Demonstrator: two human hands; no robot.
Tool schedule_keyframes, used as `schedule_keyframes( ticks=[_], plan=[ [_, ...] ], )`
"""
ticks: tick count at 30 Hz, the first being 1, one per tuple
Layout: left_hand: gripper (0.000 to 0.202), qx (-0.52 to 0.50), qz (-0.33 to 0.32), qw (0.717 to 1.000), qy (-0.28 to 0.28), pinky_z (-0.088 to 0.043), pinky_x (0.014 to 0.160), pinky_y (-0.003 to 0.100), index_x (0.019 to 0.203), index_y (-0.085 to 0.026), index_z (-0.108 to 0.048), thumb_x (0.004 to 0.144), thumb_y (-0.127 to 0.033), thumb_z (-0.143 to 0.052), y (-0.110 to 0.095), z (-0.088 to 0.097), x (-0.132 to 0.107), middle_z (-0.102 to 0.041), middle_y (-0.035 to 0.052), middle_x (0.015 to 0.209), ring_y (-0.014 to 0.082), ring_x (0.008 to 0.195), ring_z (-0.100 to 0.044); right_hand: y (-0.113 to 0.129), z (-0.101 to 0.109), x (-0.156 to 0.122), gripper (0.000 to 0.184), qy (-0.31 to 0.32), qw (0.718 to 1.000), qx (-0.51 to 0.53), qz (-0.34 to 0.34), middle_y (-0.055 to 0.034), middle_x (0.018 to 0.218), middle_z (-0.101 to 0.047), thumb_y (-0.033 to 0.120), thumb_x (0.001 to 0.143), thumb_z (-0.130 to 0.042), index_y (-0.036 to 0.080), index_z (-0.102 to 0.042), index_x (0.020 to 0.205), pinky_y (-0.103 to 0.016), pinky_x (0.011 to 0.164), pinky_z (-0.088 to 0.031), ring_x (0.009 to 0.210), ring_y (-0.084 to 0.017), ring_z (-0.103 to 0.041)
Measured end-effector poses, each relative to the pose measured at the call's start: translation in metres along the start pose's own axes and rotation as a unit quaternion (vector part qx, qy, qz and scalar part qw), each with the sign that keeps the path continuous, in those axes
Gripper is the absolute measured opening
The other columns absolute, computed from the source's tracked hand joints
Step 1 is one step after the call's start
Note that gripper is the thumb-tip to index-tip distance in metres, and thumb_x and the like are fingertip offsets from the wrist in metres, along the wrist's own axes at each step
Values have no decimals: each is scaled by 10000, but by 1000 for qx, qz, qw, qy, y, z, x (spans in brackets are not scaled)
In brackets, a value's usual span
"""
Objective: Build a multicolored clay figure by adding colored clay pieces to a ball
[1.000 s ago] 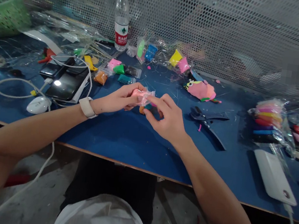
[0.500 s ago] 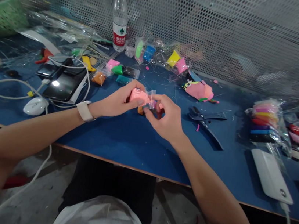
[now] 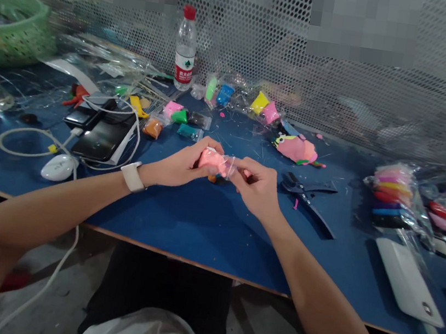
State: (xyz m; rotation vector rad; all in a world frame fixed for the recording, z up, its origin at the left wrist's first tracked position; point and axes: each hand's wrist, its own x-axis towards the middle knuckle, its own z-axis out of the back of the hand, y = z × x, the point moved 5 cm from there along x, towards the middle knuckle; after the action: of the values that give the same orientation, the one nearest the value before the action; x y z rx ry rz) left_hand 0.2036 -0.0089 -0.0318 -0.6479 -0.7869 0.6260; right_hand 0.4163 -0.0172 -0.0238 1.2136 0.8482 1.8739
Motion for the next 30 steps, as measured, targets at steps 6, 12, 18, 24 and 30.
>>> schedule_keyframes(
  ticks=[6,12,18,24,30],
  plan=[
    [497,57,0,998,32,-546,780,325,1461,-230,-539,1169,-630,-582,2,-4,-4,-753,119,1266,214,905,-731,-2,-5,0,484,62,996,-10,-67,59,581,-471,701,898,-915,217,-928,908,-296,540,-263,557,-99,-319],
    [592,122,-14,989,85,-583,801,349,1661,-220,-408,1189,-554,-533,-3,-10,-9,-734,190,1437,258,922,-804,-4,-9,-2,551,83,991,-4,-100,74,595,-448,734,905,-893,194,-874,1014,-298,572,-295,572,-114,-362],
    [629,209,-25,971,114,-574,774,314,1689,-228,-418,1212,-628,-510,1,-9,-9,-810,165,1345,281,904,-847,4,-16,-6,573,128,988,-6,-85,67,639,-461,761,973,-806,190,-795,930,-300,574,-273,590,-107,-337],
    [657,255,-80,956,118,-586,747,320,1684,-178,-446,1230,-652,-431,7,-11,-9,-861,175,1234,307,950,-871,0,-21,-6,539,141,988,-26,-65,74,623,-465,737,1047,-723,220,-728,893,-289,556,-293,558,-111,-369],
    [570,277,-51,958,61,-568,770,314,1564,-218,-606,1222,-643,-443,8,1,-3,-854,143,1269,275,942,-847,-5,-15,-3,482,109,993,-9,-51,71,619,-554,706,1092,-691,253,-660,929,-288,571,-419,552,-132,-508]
  ],
)
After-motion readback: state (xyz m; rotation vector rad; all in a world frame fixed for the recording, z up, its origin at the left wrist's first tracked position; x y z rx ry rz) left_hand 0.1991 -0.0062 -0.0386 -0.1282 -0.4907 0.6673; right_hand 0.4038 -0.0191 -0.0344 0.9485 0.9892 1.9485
